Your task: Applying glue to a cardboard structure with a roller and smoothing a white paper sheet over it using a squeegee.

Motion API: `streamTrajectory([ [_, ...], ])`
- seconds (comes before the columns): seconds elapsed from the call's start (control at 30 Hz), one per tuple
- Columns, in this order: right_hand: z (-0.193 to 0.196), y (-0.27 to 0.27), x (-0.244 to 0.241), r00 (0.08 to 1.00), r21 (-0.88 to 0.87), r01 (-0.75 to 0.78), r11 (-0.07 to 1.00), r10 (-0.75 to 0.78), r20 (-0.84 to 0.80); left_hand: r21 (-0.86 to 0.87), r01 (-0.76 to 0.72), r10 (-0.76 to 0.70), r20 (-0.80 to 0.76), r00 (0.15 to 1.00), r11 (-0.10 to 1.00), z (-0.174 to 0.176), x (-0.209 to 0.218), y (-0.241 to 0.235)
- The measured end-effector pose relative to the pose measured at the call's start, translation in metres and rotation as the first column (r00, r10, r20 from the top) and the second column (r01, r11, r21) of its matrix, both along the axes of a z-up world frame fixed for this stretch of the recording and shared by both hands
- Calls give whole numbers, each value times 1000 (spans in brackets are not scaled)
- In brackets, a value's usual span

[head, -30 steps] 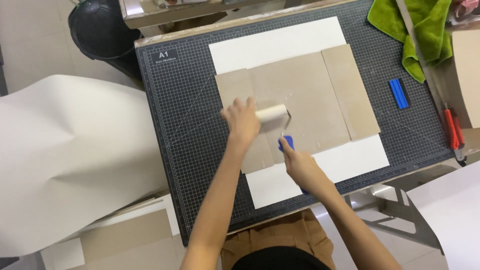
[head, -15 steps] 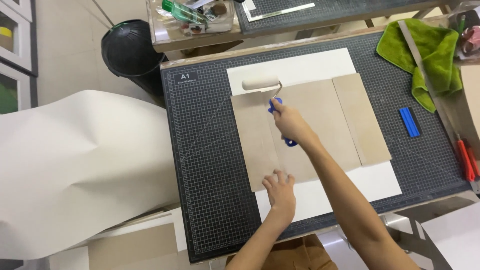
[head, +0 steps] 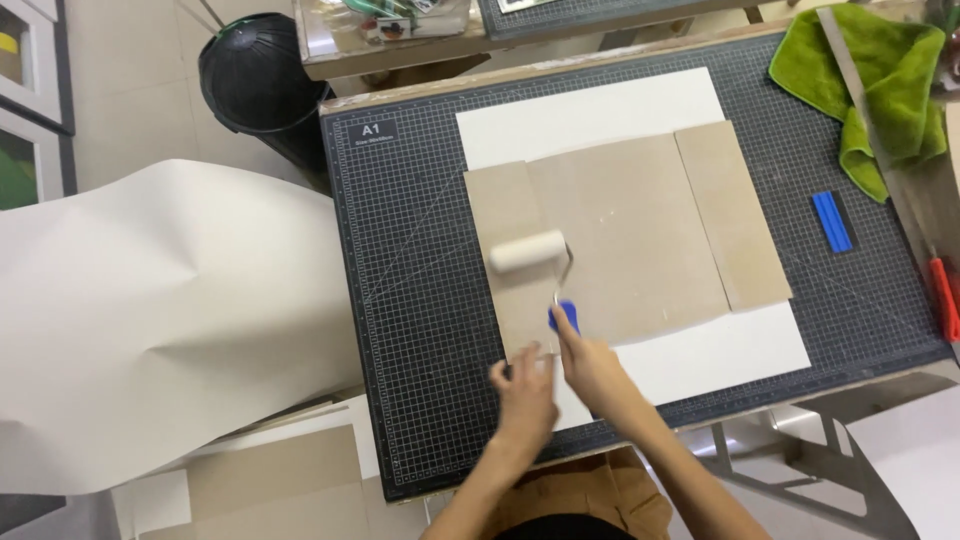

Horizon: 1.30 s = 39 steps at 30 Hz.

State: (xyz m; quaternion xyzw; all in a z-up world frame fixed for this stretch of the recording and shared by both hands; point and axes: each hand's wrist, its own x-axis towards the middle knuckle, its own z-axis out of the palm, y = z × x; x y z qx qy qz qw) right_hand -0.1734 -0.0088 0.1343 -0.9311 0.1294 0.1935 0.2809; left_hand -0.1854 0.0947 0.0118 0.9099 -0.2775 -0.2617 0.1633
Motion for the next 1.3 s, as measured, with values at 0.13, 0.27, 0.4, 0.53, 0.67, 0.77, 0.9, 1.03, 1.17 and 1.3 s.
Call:
streamTrajectory([
  [0.13,-65,-17,-85,952,13,72,997,-65,-300,-204,-221,255,163,953,954,17,48,16],
  [0.27,-87,-18,-149,949,7,63,998,-58,-309,-93,-39,58,217,974,995,-8,124,-43],
  [0.4,-100,-23,-179,982,-35,16,999,-22,-188,202,42,-53,46,998,979,-26,159,-93],
  [0.53,-46,-38,-185,949,53,142,989,-121,-290,289,17,-15,-10,1000,957,-32,166,-105],
  [0.67,51,-60,-151,720,-70,471,879,-429,-546,309,52,-25,-91,996,950,-15,171,-101],
  [0.77,27,-94,-136,770,-182,356,917,-398,-498,277,24,-16,-30,999,961,-31,170,-103],
  [0.9,32,-107,-71,832,-124,280,952,-305,-463,310,10,-6,-15,1000,951,-20,164,-100],
  [1.03,33,-112,8,967,-119,167,979,-186,-174,138,-92,95,-12,995,986,3,152,-93],
  [1.17,17,-129,95,991,-95,91,991,-99,-90,219,-92,91,14,996,971,1,143,-107],
  [1.3,-14,-159,149,985,-21,150,988,-151,-79,372,-93,74,63,995,924,-13,128,-125],
])
